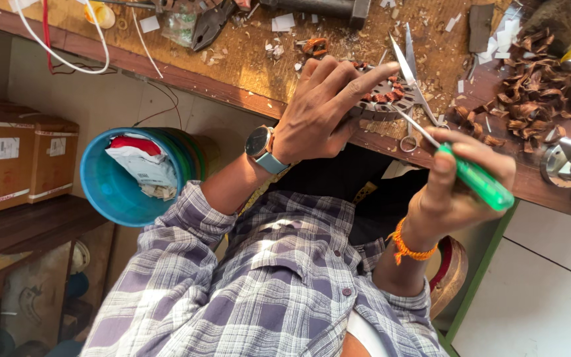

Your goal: The person cuts small white paper pieces with scissors, folds them, and inserts them into slots on a circular stator core. They use a screwdriver to press the paper into place and repeat the process for multiple slots.

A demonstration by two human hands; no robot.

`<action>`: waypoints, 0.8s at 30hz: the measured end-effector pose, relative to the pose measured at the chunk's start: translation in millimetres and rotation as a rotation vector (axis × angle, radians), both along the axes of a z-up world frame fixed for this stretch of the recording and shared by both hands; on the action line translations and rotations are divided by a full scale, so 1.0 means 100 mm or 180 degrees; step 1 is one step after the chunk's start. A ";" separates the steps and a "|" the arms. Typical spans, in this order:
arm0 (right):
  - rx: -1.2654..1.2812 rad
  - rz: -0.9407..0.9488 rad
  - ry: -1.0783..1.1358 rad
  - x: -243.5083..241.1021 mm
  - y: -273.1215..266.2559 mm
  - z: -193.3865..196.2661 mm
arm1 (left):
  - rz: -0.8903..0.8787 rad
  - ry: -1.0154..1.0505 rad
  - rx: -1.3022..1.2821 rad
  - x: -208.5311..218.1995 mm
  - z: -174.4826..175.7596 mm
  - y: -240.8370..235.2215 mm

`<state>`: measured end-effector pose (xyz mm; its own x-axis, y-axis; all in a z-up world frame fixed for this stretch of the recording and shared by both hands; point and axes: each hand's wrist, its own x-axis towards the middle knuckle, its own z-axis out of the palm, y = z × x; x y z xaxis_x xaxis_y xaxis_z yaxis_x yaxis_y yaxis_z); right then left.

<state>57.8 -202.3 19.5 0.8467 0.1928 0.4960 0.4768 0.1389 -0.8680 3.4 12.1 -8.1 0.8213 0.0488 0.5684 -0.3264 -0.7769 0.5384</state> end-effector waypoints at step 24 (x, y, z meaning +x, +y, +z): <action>-0.1488 0.0588 -0.0585 0.31 0.14 0.26 | -0.0004 -0.0027 -0.0015 0.01 0.04 -0.01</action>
<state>88.4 -188.5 45.1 0.6849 0.5664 0.4583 0.6310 -0.1465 -0.7619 4.6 11.6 -4.2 0.8164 0.0507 0.5752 -0.3319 -0.7739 0.5393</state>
